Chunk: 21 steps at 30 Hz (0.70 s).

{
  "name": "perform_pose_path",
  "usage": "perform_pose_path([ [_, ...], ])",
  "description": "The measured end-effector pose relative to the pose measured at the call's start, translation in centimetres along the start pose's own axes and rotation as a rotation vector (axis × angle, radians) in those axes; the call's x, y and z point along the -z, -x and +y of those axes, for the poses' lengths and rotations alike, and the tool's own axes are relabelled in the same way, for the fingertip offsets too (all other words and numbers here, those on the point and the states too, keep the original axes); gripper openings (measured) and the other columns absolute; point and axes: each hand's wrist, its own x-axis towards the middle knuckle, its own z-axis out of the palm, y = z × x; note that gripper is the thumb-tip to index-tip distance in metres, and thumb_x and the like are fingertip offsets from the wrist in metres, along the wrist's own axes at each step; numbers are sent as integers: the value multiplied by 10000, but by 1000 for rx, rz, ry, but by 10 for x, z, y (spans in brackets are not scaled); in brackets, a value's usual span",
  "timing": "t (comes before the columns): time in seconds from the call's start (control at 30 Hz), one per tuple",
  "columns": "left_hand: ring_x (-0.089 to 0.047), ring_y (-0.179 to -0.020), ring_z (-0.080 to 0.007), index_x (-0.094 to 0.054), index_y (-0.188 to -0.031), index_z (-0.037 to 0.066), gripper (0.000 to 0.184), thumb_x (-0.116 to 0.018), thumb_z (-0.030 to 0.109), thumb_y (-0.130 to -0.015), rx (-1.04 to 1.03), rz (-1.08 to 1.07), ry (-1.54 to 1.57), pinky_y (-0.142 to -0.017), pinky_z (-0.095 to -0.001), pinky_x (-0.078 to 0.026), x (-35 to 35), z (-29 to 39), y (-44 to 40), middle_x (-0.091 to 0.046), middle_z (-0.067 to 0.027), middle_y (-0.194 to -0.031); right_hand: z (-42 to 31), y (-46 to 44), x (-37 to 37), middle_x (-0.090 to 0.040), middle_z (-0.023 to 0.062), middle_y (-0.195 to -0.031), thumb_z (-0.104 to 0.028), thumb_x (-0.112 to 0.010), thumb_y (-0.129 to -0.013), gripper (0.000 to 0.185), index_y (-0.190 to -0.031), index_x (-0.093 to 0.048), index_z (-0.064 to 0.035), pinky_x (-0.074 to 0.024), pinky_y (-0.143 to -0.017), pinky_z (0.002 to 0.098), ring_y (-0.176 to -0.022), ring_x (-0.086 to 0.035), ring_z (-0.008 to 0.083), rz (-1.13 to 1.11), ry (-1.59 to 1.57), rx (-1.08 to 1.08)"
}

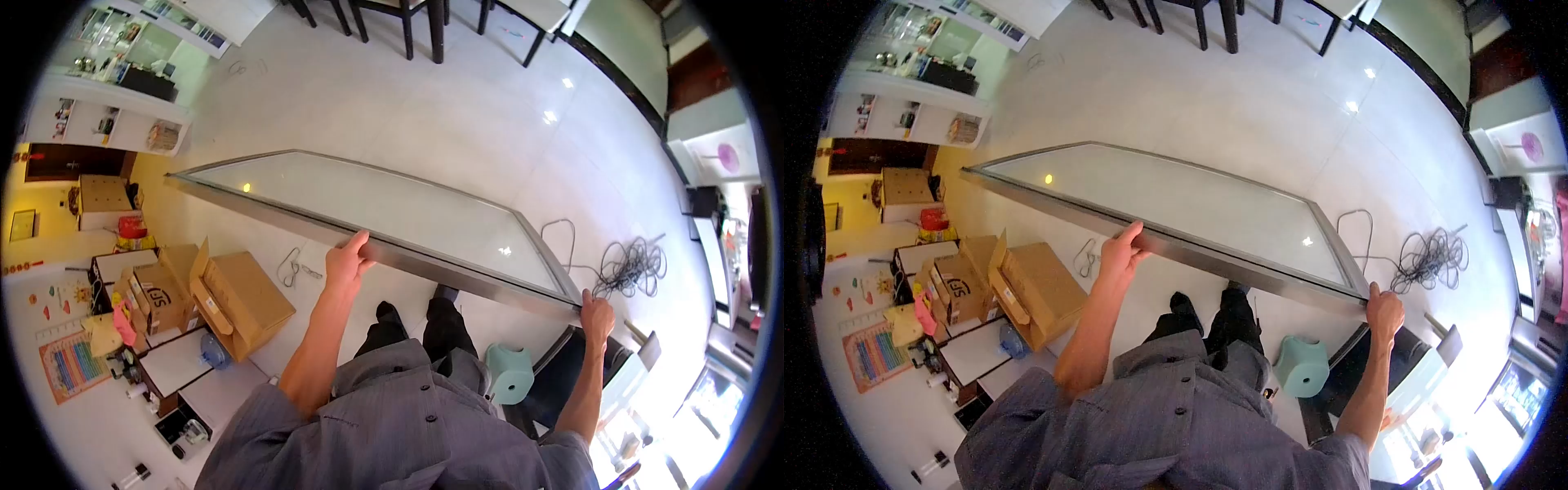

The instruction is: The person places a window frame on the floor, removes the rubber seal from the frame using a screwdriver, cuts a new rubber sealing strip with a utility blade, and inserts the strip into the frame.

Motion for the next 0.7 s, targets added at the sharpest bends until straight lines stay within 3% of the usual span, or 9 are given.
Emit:
perform_pose_path([
  [0.1,-595,-643,-166,-615,-862,4,172,-700,153,-844,22,25,-5,-633,-334,-556,-1,-1,2,-596,-56,-763,1,-2,15,-664,287,-924,-518,-493,-864,574,-841,-713,13,-470,-861,500,-912,-631,459,-112,29,-5],
  [0.2,-590,-637,-162,-614,-854,9,186,-711,166,-830,-11,23,3,-620,-329,-551,-16,0,-21,-597,-55,-758,6,-34,8,-658,278,-865,-403,-474,-881,520,-781,-673,66,-482,-806,518,-847,-638,454,-67,-14,119],
  [0.3,-610,-612,-172,-620,-847,9,189,-722,164,-810,2,109,27,-567,-352,-559,-19,9,-31,-618,-69,-736,11,-52,-6,-657,262,-813,-407,-508,-887,479,-797,-690,27,-497,-772,505,-808,-644,445,-70,29,215],
  [0.33,-606,-626,-172,-621,-853,2,202,-727,166,-799,13,95,28,-575,-347,-555,-21,11,-31,-611,-66,-740,-2,-43,5,-663,248,-874,-429,-542,-879,451,-862,-699,-6,-492,-800,498,-857,-644,423,-93,151,265],
  [0.37,-602,-640,-171,-623,-860,-5,217,-732,168,-788,34,88,26,-583,-341,-550,-19,10,-27,-604,-64,-744,-17,-29,15,-670,234,-934,-450,-577,-872,435,-927,-709,-39,-488,-829,491,-907,-645,401,-127,280,316],
  [0.43,-612,-644,-179,-626,-863,-15,217,-731,155,-778,48,102,70,-555,-344,-549,-17,1,-36,-603,-64,-747,-78,22,39,-637,192,-1110,-500,-639,-827,487,-1076,-674,-82,-442,-925,491,-1043,-604,362,173,289,412],
  [0.5,-616,-638,-189,-629,-868,-22,224,-734,151,-770,75,112,48,-541,-342,-550,-23,6,-31,-605,-70,-751,-144,54,39,-578,172,-1235,-493,-689,-786,585,-1193,-598,-83,-373,-1002,514,-1131,-542,355,107,44,747],
  [0.57,-631,-696,-195,-632,-881,-24,234,-736,151,-765,89,82,62,-584,-349,-560,-20,9,-24,-622,-86,-808,-227,76,45,-591,186,-1165,-393,-747,-770,549,-1174,-571,-66,-451,-917,479,-1041,-587,365,-88,-150,1074],
  [0.7,-642,-836,-187,-636,-993,7,258,-728,172,-818,168,-19,103,-692,-336,-552,-38,45,-22,-639,-87,-932,-296,67,13,-617,173,-1001,-182,-694,-758,421,-1123,-525,-55,-517,-746,457,-861,-632,364,-176,41,1106],
])
